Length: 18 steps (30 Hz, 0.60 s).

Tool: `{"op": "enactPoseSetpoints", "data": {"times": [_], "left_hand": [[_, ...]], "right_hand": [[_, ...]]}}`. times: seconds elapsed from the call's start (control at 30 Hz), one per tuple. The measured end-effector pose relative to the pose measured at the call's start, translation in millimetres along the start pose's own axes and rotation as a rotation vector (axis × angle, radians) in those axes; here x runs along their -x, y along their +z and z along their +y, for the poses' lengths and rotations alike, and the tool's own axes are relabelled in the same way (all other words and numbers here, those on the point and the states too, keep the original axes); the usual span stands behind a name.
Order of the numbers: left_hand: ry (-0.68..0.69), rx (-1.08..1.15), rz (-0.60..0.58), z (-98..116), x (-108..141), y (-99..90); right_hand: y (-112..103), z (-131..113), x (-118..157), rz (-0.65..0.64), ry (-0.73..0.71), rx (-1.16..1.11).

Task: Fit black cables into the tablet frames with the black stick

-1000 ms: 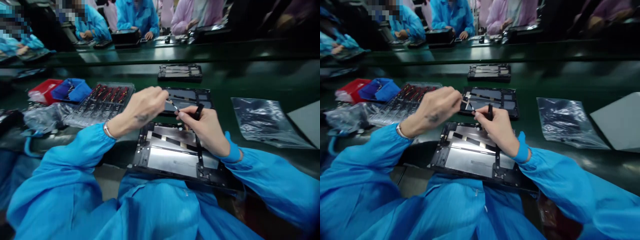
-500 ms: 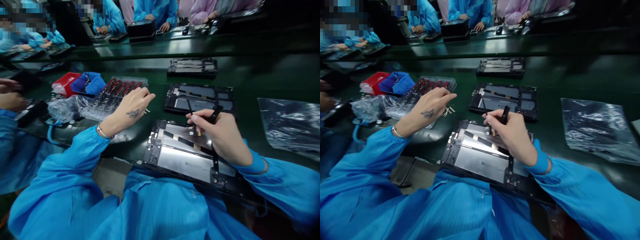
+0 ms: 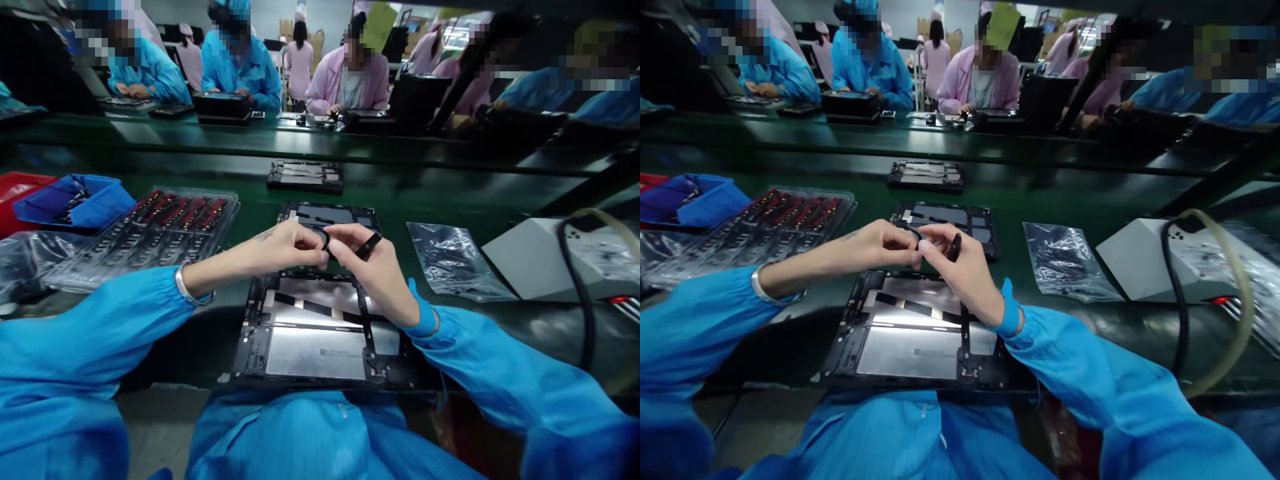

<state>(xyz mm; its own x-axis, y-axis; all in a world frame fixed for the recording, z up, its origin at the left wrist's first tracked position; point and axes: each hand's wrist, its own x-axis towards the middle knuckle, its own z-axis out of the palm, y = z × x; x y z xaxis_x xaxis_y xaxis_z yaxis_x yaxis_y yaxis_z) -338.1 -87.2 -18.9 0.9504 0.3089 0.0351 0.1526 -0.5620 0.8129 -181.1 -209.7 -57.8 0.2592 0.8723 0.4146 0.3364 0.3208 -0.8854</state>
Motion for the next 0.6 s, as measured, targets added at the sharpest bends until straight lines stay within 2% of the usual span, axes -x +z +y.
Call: {"op": "enactPoseSetpoints", "data": {"times": [0.07,0.13,0.2,0.3,0.37,0.47,0.6], "left_hand": [[-0.014,-0.093,-0.126,-0.1,-0.7,-5.5],[0.008,-0.176,-0.153,-0.4,-0.7,-7.1],[0.109,-0.265,-0.036,1.0,0.6,-5.8],[0.382,-0.545,0.328,5.7,4.9,-0.1],[0.550,-0.829,0.499,8.9,7.3,5.0],[0.658,-1.139,0.594,11.3,7.7,12.2],[0.656,-1.250,0.629,12.5,6.5,17.0]], "right_hand": [[-2.8,-2.8,-1.9,-0.018,-0.048,0.067],[-3.9,-5.2,-2.4,-0.012,-0.053,0.082],[-4.1,-7.3,-2.9,0.014,-0.007,0.013],[-3.8,-10.3,-4.5,0.031,0.122,-0.173],[-3.5,-11.7,-5.3,0.029,0.178,-0.258],[-3.4,-12.6,-4.8,0.043,0.154,-0.259],[-3.7,-14.2,-2.6,0.054,0.084,-0.165]]}}
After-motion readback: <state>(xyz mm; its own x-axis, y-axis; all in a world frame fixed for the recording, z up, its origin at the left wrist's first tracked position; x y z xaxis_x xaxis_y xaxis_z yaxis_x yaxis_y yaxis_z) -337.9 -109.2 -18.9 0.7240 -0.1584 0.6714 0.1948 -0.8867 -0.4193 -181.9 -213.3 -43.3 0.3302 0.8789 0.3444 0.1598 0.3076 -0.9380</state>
